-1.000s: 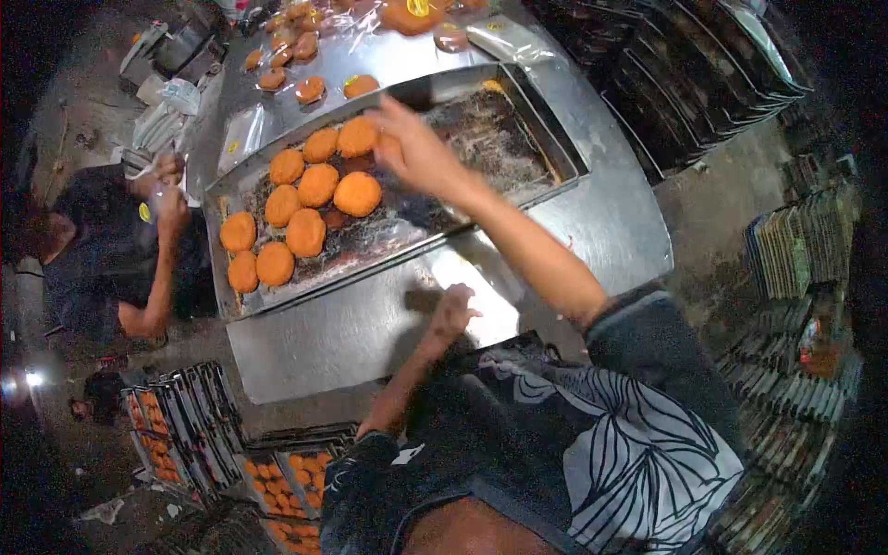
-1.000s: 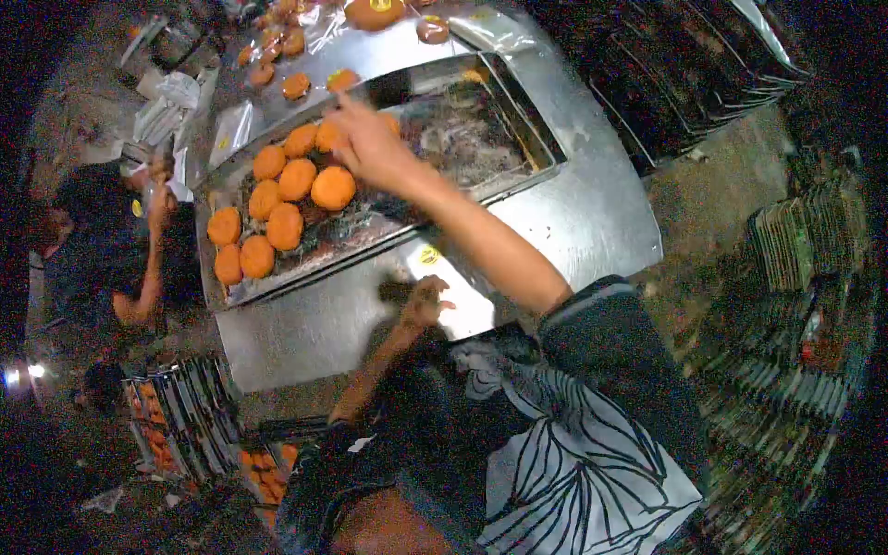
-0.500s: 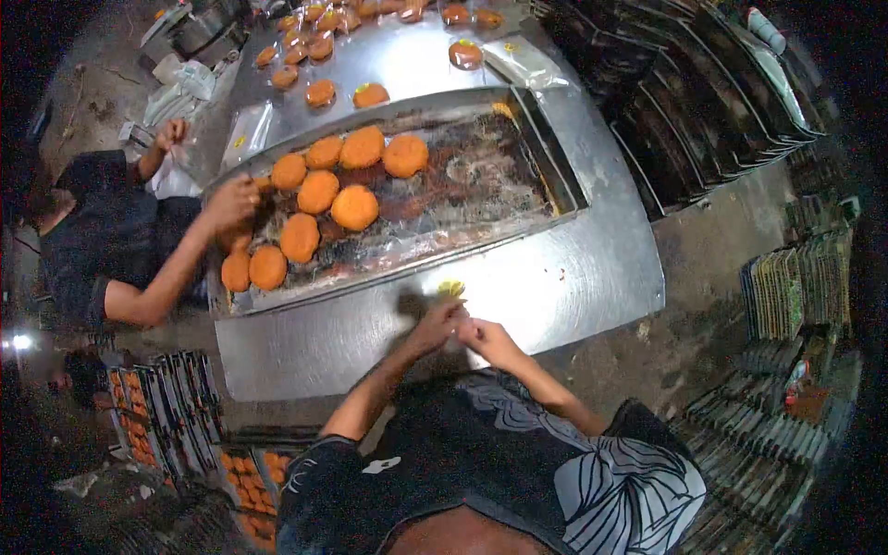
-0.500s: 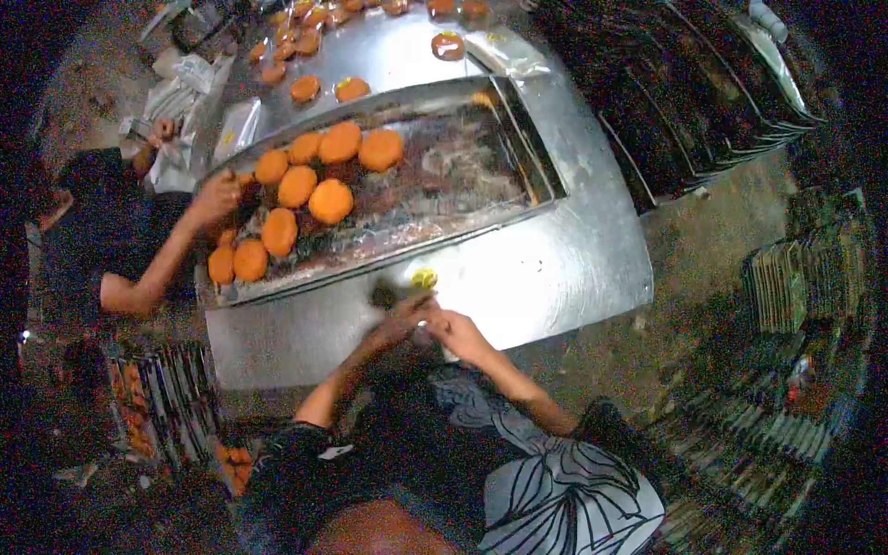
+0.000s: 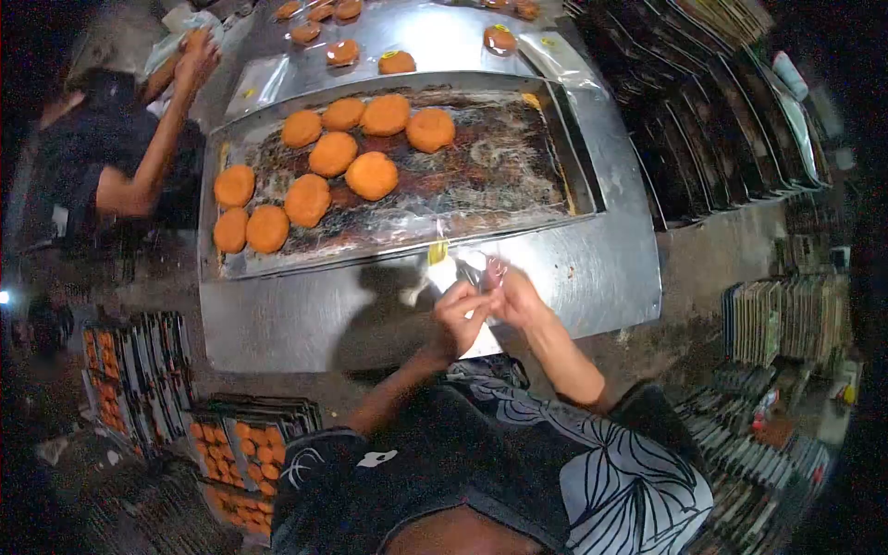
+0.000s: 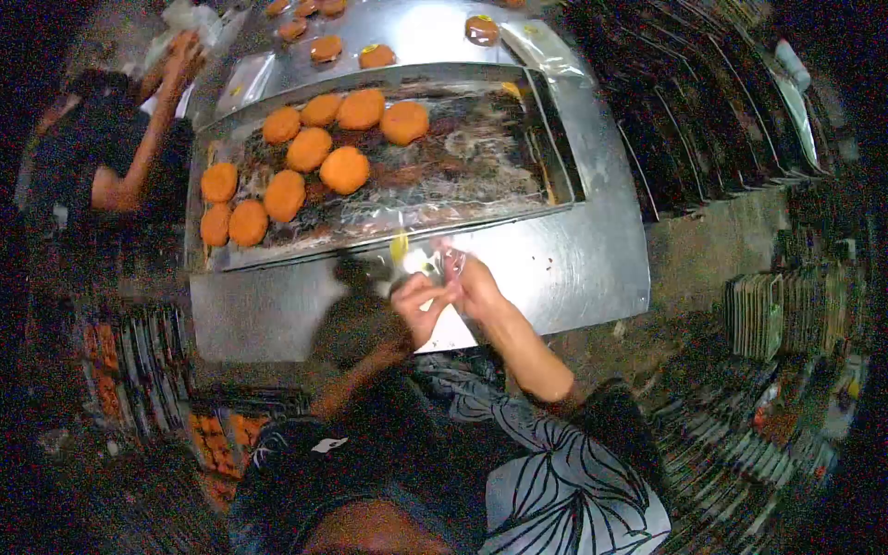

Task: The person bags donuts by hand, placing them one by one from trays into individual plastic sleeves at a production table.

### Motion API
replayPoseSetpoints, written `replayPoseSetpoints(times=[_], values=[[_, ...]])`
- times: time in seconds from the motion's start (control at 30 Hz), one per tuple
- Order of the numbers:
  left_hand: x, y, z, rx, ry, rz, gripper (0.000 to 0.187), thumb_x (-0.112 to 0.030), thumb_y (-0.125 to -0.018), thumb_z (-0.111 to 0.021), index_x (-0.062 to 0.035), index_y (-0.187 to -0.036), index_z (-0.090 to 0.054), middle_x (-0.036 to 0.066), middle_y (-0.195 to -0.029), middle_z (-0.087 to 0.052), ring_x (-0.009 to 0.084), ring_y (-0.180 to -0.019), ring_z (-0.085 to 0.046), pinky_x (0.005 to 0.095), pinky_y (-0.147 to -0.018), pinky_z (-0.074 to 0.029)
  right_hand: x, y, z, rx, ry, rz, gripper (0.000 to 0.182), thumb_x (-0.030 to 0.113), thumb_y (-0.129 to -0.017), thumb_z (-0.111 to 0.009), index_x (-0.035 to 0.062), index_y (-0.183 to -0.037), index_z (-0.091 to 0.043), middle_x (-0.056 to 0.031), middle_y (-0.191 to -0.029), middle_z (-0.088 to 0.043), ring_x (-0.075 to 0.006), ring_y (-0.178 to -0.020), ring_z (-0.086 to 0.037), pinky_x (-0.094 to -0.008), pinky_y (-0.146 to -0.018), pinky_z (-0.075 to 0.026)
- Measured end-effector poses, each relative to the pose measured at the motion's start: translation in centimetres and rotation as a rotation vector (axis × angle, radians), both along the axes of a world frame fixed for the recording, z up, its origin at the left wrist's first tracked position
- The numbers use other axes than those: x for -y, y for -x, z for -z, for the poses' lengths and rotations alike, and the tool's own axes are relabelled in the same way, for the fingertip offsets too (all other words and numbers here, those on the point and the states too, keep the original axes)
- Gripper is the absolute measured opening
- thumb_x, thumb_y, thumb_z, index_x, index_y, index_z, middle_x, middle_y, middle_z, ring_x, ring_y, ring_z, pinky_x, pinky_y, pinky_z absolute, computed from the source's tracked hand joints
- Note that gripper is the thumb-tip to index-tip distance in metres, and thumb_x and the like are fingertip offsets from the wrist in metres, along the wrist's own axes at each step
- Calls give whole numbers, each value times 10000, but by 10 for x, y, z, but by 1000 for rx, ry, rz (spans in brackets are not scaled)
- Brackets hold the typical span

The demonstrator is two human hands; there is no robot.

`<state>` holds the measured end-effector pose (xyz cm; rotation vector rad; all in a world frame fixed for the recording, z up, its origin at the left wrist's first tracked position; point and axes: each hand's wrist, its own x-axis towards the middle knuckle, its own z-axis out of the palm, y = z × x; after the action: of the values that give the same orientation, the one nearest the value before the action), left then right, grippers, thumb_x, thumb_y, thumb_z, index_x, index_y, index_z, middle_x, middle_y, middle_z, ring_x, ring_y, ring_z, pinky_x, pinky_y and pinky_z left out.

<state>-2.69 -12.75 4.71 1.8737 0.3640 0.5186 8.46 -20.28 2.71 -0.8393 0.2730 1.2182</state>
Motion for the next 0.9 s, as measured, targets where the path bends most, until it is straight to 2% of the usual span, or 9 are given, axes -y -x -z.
replayPoseSetpoints(times=[0.07,0.13,0.2,0.3,0.37,0.5,0.77,0.87,0.9], values=[[-6,-8,8,305,84,-375,324,15,-705,-583,-41,-1018,-520,66,-807,-536,160,-720,-517,274,-643,-428,-46,11,-67,175,-170,84,439,354,-851,-442,52,-1168,-410,-48,-1031,-517,-83,-726,-514,-243,-650,-450],[-26,-24,35,786,807,-507,461,-31,-764,-535,-62,-1190,-361,47,-885,-531,148,-777,-515,272,-691,-436,-74,33,-61,-49,-466,22,481,413,-834,-443,72,-1172,-412,-44,-1114,-506,-105,-779,-537,-292,-704,-461],[-100,29,53,627,1785,7,369,-134,-849,-460,-70,-1197,-356,47,-908,-532,152,-815,-528,260,-731,-458,-88,59,-37,-419,-436,-133,326,241,-864,-448,79,-1146,-431,-68,-984,-566,-162,-742,-560,-295,-730,-482],[-129,70,59,684,1271,-655,318,-159,-862,-457,-67,-1161,-400,55,-911,-535,155,-787,-532,261,-720,-469,-142,43,-20,1044,184,-923,420,239,-804,-541,-5,-1125,-421,-159,-1014,-543,-234,-810,-563,-351,-755,-463],[-148,93,56,781,1072,-813,288,-194,-860,-468,-68,-1117,-439,47,-890,-542,158,-762,-537,284,-699,-479,-196,34,5,2320,627,46,473,258,-753,-574,-4,-1117,-422,-244,-1065,-489,-369,-915,-512,-424,-739,-444],[-162,110,21,933,1110,-843,386,-218,-832,-495,-90,-1174,-371,42,-939,-527,192,-928,-518,426,-788,-449,-248,-10,39,2044,735,-349,499,272,-712,-605,-14,-1092,-452,-304,-1051,-454,-417,-923,-459,-451,-701,-427],[-137,79,29,860,1052,-705,448,-186,-844,-425,-24,-1226,-256,143,-1097,-467,242,-1011,-480,407,-864,-406,-139,68,-79,2117,-291,-232,757,144,-498,-741,76,-1190,-441,-88,-1101,-503,-277,-911,-471,-349,-803,-376],[-123,58,37,703,-240,-638,507,-158,-837,-443,-29,-1269,-211,154,-1117,-468,249,-1018,-479,407,-871,-397,-102,60,-82,1908,-205,-313,696,161,-573,-653,108,-1226,-419,-100,-979,-510,-260,-821,-444,-345,-738,-368],[-117,54,28,726,196,-599,555,-143,-819,-472,-57,-1285,-183,150,-1108,-472,253,-1000,-488,411,-856,-406,-90,59,-75,1909,-224,-259,717,129,-561,-653,82,-1232,-405,-109,-1002,-521,-265,-808,-451,-341,-726,-373]])
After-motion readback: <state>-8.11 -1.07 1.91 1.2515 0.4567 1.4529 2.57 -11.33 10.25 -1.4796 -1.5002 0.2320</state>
